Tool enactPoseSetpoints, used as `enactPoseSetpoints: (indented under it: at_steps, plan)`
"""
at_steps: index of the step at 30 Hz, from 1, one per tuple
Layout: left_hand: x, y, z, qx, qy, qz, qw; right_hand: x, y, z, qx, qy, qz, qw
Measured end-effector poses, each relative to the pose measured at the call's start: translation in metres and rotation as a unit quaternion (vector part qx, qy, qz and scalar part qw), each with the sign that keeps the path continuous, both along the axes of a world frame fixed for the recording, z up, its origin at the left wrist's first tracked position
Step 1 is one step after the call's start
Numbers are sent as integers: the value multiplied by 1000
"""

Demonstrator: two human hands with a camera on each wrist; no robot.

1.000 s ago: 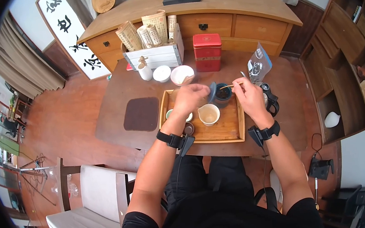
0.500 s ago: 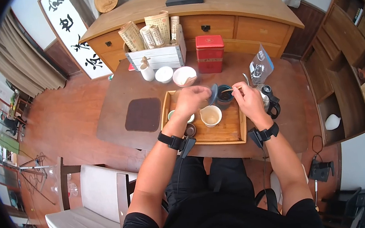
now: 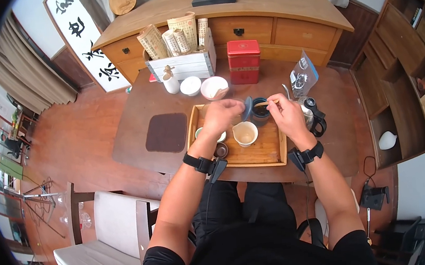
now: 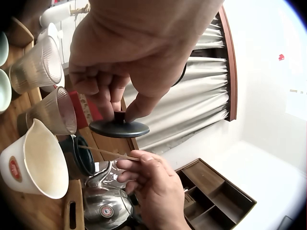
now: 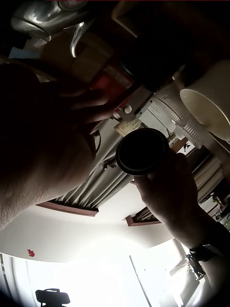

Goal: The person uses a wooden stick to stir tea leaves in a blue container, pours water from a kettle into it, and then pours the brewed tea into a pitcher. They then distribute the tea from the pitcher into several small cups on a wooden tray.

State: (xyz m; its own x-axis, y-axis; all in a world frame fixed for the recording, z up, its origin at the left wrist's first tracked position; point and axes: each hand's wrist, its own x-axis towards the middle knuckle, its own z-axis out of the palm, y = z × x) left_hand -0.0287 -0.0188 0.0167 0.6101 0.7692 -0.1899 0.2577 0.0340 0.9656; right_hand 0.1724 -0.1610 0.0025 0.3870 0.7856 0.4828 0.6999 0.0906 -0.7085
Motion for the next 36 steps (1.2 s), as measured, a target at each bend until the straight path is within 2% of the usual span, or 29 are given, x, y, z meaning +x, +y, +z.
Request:
enactPoseSetpoints:
  at_steps: [6, 9, 11, 15, 17, 18, 22, 29, 30, 32, 35, 36]
  plan:
    - [-1, -1, 0, 1, -6, 4, 1000, 3, -4, 6, -41, -8, -3, 999]
    - [0, 1, -7, -4, 4, 4, 1000, 1, -2, 6, 4, 13, 8, 1000]
    - [2, 5, -20, 28, -47, -1, 999, 2, 0, 0, -37, -19, 14, 999]
    - [0, 0, -12, 31, -58, 0, 998, 8, -8, 7, -47, -5, 1, 999]
    - [0, -2, -1, 4, -3, 2, 1000, 8, -8, 13, 8, 48, 0, 999]
    - [1, -3, 0, 5, -3, 1, 1000, 6, -8, 15, 0, 52, 3, 999]
    - [0, -4, 1, 15, -21, -5, 1000, 1, -2, 2, -38, -8, 26, 999]
    - [-1, 1, -6, -14, -19, 4, 1000, 4, -10, 15, -2, 49, 16, 999]
    - [0, 0, -5, -13, -20, 3, 1000, 4, -10, 12, -48, 5, 9, 999]
    - [0, -2, -5, 8, -35, -5, 999, 3, -10, 4, -41, -1, 12, 999]
    - [-2, -2, -4, 16, -31, -2, 999, 2, -15, 16, -57, 10, 6, 998]
    - [-4, -3, -4, 14, -31, -1, 999, 4, -16, 19, -31, 14, -10, 999]
